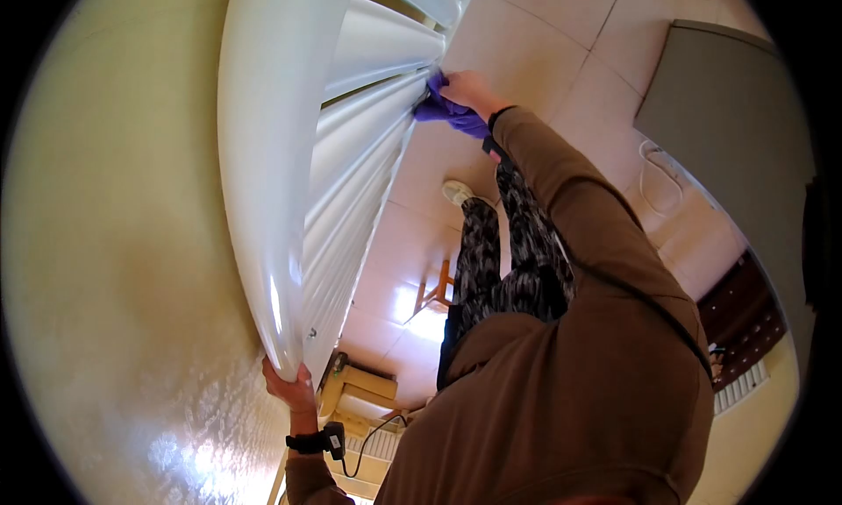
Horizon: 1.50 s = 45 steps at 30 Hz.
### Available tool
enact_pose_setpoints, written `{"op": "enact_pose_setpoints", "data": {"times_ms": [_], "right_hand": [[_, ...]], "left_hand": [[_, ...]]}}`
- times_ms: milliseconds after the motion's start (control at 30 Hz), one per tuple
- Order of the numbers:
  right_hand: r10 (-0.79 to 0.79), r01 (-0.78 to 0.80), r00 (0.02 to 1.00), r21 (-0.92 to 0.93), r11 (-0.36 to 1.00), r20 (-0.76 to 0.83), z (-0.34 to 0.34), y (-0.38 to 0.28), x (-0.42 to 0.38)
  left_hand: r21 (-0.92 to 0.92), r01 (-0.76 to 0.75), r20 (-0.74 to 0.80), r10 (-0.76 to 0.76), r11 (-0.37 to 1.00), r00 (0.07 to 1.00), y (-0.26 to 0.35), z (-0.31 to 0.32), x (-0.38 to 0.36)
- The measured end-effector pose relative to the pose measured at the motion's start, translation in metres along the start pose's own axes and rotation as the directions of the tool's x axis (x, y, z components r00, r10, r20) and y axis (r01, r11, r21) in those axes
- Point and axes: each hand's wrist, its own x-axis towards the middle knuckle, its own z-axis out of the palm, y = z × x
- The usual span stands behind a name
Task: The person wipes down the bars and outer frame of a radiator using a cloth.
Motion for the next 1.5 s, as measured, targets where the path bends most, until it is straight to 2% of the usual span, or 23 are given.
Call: {"op": "enact_pose_setpoints", "data": {"times_ms": [33, 100, 167, 200, 233, 300, 367, 400, 433, 533, 600, 733, 833, 933, 1000, 1067, 1100, 1167, 1233, 1267, 1367, 1433, 1500], "right_hand": [[-0.015, 0.059, 0.992, -0.356, 0.933, 0.124, -0.014, 0.0, -0.001], [-0.026, 0.106, 0.976, -0.37, 0.923, 0.215, -0.029, 0.015, -0.018], [0.113, -0.111, 0.993, 0.048, 0.993, -0.039, -0.035, 0.03, -0.022], [0.308, -0.232, 0.94, 0.383, 0.894, -0.148, -0.04, 0.029, -0.025], [0.31, -0.237, 0.94, 0.38, 0.894, -0.144, -0.036, 0.032, -0.019], [0.436, 0.164, 0.744, 0.771, 0.615, -0.506, -0.028, 0.037, 0.002], [0.419, 0.273, 0.741, 0.805, 0.527, -0.525, -0.023, 0.013, 0.016], [0.349, 0.162, 0.809, 0.75, 0.642, -0.473, -0.018, -0.003, 0.017], [0.414, -0.104, 0.75, 0.526, 0.844, -0.516, -0.001, -0.027, 0.019], [0.483, -0.166, 0.75, 0.579, 0.798, -0.452, 0.018, -0.052, -0.013], [0.269, -0.122, 0.934, 0.498, 0.859, -0.235, 0.042, -0.047, -0.026], [0.197, -0.18, 0.98, 0.444, 0.878, 0.007, 0.113, -0.072, -0.076], [-0.088, 0.01, 0.908, 0.188, 0.982, 0.41, 0.139, -0.08, -0.116], [-0.075, -0.116, 0.95, 0.565, 0.817, 0.304, 0.184, -0.05, -0.128], [0.146, -0.208, 0.978, 0.739, 0.641, 0.149, 0.192, -0.023, -0.109], [0.441, -0.192, 0.897, 0.876, 0.443, -0.026, 0.156, -0.019, -0.091], [0.49, -0.16, 0.852, 0.801, 0.577, -0.183, 0.123, -0.024, -0.085], [0.475, -0.099, 0.843, 0.795, 0.599, -0.253, 0.08, -0.04, -0.072], [0.354, -0.033, 0.874, 0.685, 0.728, -0.334, 0.065, -0.066, -0.069], [0.39, -0.116, 0.824, 0.551, 0.826, -0.411, 0.086, -0.08, -0.064], [0.321, -0.222, 0.937, 0.471, 0.854, -0.14, 0.159, -0.102, -0.087], [0.069, -0.116, 0.986, 0.336, 0.935, 0.149, 0.218, -0.109, -0.13], [-0.108, -0.013, 0.868, 0.24, 0.971, 0.484, 0.241, -0.118, -0.18]], "left_hand": [[-0.001, -0.013, -0.008, 0.013, 1.0, 1.0, 0.0, 0.001, 0.001], [0.033, -0.011, 0.0, 0.011, 0.999, 1.0, 0.004, -0.002, 0.003], [0.057, -0.001, 0.012, 0.001, 0.998, 1.0, 0.01, -0.002, 0.004], [0.027, 0.015, 0.015, -0.015, 1.0, 1.0, 0.012, -0.002, 0.005], [0.001, 0.031, 0.022, -0.031, 1.0, 0.999, 0.013, -0.003, 0.005], [0.01, 0.022, 0.019, -0.022, 1.0, 1.0, 0.008, -0.001, 0.002], [0.024, 0.013, 0.014, -0.013, 1.0, 1.0, 0.005, -0.002, 0.002], [0.019, 0.006, 0.003, -0.006, 1.0, 1.0, 0.005, -0.001, 0.002], [0.015, 0.0, -0.004, 0.001, 1.0, 1.0, 0.006, -0.001, 0.001], [-0.005, 0.008, 0.012, -0.008, 1.0, 1.0, 0.006, -0.002, 0.001], [-0.017, 0.035, 0.034, -0.034, 0.999, 0.999, 0.006, -0.003, 0.001], [-0.029, 0.039, 0.029, -0.038, 0.999, 0.999, 0.007, -0.004, 0.002], [-0.021, 0.024, 0.018, -0.023, 1.0, 1.0, 0.007, -0.003, 0.003], [-0.024, 0.003, 0.007, -0.003, 1.0, 1.0, 0.011, -0.003, 0.005], [-0.033, 0.018, 0.007, -0.018, 0.999, 1.0, 0.009, -0.002, 0.004], [-0.037, 0.038, 0.004, -0.038, 0.999, 0.999, 0.008, -0.001, 0.003], [-0.03, 0.031, 0.001, -0.031, 0.999, 1.0, 0.008, -0.001, 0.004], [-0.022, 0.028, -0.007, -0.028, 0.999, 1.0, 0.008, -0.002, 0.002], [-0.026, 0.017, -0.008, -0.017, 1.0, 1.0, 0.006, -0.001, 0.003], [-0.026, 0.018, -0.01, -0.019, 0.999, 1.0, 0.008, 0.0, 0.005], [0.045, -0.067, -0.026, 0.068, 0.997, 0.997, 0.011, -0.002, 0.006], [-0.025, -0.013, -0.023, 0.012, 1.0, 1.0, 0.011, -0.001, 0.005], [0.003, -0.019, -0.027, 0.019, 1.0, 0.999, 0.007, -0.001, 0.004]]}}
